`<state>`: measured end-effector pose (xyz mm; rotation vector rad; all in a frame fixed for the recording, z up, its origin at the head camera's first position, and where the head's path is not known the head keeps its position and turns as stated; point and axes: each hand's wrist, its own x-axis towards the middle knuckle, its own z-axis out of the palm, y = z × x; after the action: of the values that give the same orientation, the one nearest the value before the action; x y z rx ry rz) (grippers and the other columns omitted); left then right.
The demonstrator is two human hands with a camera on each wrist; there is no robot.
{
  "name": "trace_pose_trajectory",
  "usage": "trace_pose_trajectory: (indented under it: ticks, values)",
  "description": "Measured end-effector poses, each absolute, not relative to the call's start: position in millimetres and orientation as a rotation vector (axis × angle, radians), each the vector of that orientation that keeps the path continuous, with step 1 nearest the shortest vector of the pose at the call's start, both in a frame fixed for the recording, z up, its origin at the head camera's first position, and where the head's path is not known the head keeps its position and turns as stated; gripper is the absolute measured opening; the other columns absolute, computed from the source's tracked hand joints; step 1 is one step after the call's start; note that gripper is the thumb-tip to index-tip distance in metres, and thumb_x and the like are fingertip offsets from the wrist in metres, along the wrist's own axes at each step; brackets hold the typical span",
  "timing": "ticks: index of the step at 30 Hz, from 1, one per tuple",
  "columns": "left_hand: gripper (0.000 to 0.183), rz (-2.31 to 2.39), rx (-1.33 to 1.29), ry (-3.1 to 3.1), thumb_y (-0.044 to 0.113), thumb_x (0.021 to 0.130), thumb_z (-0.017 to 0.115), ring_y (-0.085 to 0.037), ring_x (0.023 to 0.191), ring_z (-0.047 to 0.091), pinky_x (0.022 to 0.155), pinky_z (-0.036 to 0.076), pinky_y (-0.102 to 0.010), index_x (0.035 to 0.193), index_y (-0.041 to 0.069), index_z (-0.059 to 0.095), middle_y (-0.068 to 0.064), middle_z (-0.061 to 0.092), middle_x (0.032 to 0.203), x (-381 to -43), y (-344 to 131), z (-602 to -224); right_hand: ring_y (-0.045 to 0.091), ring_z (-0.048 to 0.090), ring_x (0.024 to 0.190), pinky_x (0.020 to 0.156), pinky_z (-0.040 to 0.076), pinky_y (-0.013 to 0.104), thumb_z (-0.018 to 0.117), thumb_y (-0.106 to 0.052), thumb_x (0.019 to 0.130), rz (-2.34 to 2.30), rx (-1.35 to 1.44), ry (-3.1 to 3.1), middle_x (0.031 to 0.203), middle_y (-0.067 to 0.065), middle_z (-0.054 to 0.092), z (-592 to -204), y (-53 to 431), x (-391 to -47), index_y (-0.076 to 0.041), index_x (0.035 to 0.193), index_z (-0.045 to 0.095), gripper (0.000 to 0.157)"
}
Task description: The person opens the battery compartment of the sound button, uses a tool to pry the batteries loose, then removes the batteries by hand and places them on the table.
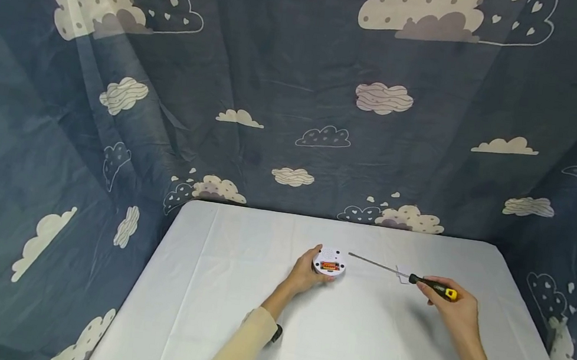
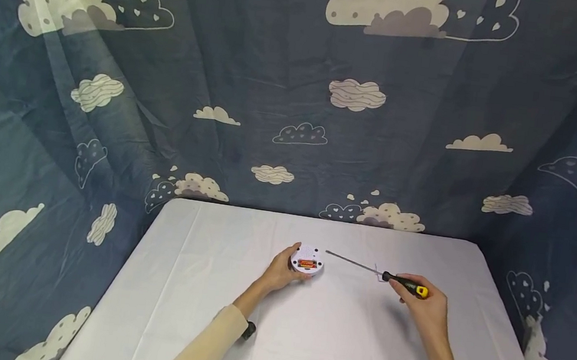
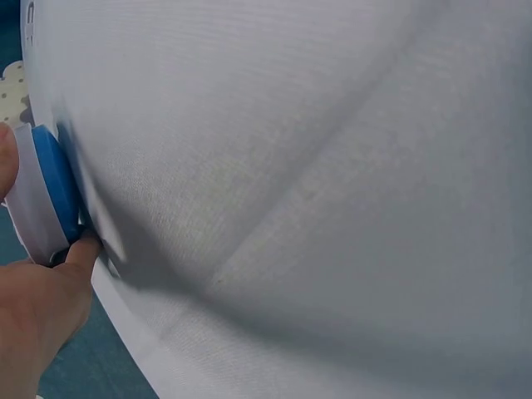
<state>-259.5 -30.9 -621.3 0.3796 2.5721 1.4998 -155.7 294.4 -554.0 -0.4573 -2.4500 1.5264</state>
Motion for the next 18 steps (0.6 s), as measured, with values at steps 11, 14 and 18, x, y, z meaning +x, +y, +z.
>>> trace_pose_trajectory:
  ticks: [11, 14, 18]
  values:
    - [0.097, 1.468, 0.396, 2.588, 0.015, 0.080, 0.090, -0.037, 0.151, 0.042, 0.127, 0.033, -0.045, 0.158, -0.002, 0.035, -0.022, 0.045, 0.159, -260, -31, -619, 0.004, 0.061, 0.078, 0.066, 0.056, 0.020, 0.076, -0.036, 0.095, 1.344, -0.133, -2.695, 0.107, 0.013, 0.071, -541, 280, -173, -0.002, 0.120, 0.066, 0.043]
    - [0.097, 1.470, 0.382, 2.579, 0.013, 0.080, 0.090, -0.037, 0.152, 0.040, 0.128, 0.032, -0.045, 0.159, -0.001, 0.035, -0.022, 0.043, 0.161, -259, -32, -620, 0.003, 0.062, 0.078, 0.067, 0.056, 0.020, 0.077, -0.033, 0.095, 1.339, -0.059, -2.720, 0.107, 0.017, 0.071, -536, 276, -179, 0.000, 0.118, 0.066, 0.042]
    - [0.097, 1.483, 0.375, 2.567, 0.011, 0.080, 0.089, -0.037, 0.153, 0.038, 0.128, 0.032, -0.046, 0.159, 0.001, 0.034, -0.021, 0.042, 0.162, -260, -31, -621, 0.010, 0.065, 0.080, 0.066, 0.054, 0.018, 0.078, -0.026, 0.094, 1.299, 0.023, -2.752, 0.105, 0.020, 0.073, -521, 274, -187, 0.001, 0.114, 0.067, 0.035]
